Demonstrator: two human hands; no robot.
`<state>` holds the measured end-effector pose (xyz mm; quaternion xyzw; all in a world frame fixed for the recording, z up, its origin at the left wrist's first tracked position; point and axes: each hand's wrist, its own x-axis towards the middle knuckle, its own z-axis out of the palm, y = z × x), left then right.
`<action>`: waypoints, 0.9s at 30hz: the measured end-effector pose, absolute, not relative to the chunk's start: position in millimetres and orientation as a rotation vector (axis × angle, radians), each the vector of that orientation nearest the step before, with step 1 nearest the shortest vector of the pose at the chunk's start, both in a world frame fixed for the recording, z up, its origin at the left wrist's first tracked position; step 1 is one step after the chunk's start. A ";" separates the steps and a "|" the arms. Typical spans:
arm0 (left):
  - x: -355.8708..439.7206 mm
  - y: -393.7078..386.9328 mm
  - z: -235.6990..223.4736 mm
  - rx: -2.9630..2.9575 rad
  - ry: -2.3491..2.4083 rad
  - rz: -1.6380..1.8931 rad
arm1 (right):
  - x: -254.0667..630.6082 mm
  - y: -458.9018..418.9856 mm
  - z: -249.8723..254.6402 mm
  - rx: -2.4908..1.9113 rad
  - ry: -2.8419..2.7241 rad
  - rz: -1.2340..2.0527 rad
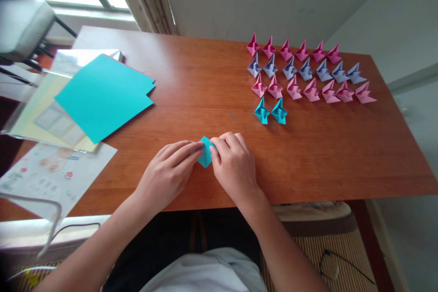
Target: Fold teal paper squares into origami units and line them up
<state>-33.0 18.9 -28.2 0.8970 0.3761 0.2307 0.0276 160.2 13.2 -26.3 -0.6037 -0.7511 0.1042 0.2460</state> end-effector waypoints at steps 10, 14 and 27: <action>-36.7 22.3 -25.9 2.832 1.050 0.717 | 182.4 8.6 -20.9 -1.371 -2.336 0.350; -38.2 24.2 -26.3 2.830 1.025 0.681 | 194.2 14.7 -16.9 -1.237 -2.484 0.279; -40.1 28.9 -29.4 2.752 0.993 0.694 | 198.1 22.1 -16.2 -1.145 -2.566 0.204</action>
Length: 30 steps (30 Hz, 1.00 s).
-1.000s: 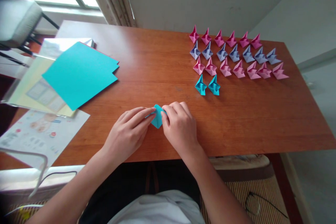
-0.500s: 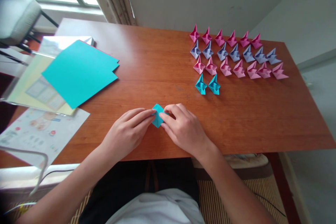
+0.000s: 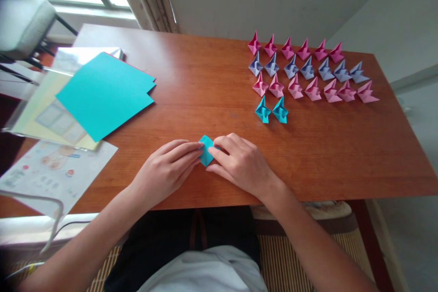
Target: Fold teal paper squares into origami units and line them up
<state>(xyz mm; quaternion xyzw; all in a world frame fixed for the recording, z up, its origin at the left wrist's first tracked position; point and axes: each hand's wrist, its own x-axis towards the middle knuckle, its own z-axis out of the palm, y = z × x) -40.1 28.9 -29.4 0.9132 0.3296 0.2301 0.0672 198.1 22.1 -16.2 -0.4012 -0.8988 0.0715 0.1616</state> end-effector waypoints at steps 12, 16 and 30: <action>-38.8 31.1 -25.7 2.714 0.996 0.701 | 190.6 16.9 -15.4 -1.215 -2.544 0.115; -39.4 31.9 -22.7 2.718 1.003 0.674 | 187.0 15.0 -9.2 -1.235 -2.568 0.055; -39.5 32.4 -20.8 2.723 0.986 0.662 | 170.9 2.6 1.8 -1.270 -2.586 -0.172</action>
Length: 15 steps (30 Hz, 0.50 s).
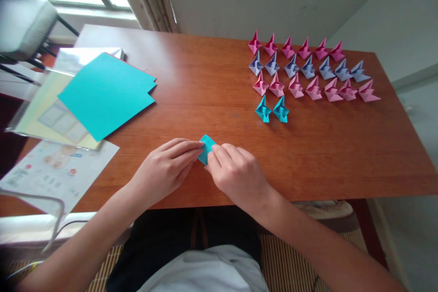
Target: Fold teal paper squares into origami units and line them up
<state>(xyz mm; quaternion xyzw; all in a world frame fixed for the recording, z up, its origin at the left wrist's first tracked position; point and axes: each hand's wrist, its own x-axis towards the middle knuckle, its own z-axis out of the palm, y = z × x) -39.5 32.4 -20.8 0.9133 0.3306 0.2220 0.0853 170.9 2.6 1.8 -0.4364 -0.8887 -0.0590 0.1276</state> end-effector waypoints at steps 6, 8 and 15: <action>-39.7 32.8 -19.3 2.716 0.987 0.660 | 169.8 1.5 1.6 -1.296 -2.567 -0.137; -39.9 33.3 -18.8 2.710 0.987 0.655 | 169.9 1.0 1.6 -1.313 -2.571 -0.103; -39.4 33.9 -17.7 2.684 1.000 0.676 | 165.4 -4.9 -0.2 -1.356 -2.543 -0.116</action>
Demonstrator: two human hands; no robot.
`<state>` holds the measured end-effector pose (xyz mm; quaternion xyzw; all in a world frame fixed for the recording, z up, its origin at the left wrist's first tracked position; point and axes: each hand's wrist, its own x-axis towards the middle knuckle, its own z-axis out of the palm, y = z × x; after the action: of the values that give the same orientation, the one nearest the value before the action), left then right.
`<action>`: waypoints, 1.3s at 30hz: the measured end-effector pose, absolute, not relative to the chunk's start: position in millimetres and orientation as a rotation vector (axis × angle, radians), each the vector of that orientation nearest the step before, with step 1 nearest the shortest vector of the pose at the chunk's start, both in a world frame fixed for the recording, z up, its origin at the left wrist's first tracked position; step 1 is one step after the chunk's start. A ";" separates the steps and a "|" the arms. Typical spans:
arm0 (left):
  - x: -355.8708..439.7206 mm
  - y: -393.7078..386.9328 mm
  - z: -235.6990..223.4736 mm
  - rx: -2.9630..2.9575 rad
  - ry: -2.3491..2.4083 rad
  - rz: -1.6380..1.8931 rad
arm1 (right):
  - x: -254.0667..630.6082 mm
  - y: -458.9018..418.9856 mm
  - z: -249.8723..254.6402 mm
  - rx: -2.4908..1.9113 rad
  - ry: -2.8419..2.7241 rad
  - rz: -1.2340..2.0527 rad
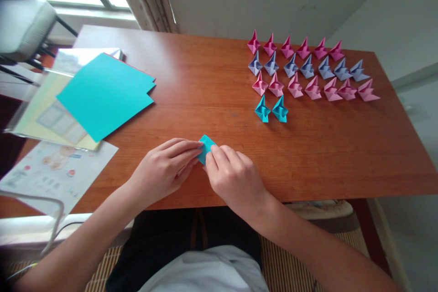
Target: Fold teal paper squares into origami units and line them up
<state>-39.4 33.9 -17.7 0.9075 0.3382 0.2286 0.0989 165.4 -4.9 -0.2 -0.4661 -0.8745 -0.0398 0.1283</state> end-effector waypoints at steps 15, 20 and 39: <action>-36.8 30.5 -22.7 2.736 1.049 0.671 | 180.7 3.5 -5.9 -1.350 -2.456 0.227; -34.4 28.0 -22.6 2.717 1.096 0.682 | 188.0 8.1 -16.9 -1.342 -2.363 0.303; -20.8 28.4 -23.9 2.441 1.375 0.853 | 178.2 26.6 -21.9 -1.501 -2.064 0.563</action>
<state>-20.8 28.4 -23.9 0.8288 0.4669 0.2895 0.1063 178.2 26.6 -21.9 -0.5544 -0.7624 0.2080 0.2611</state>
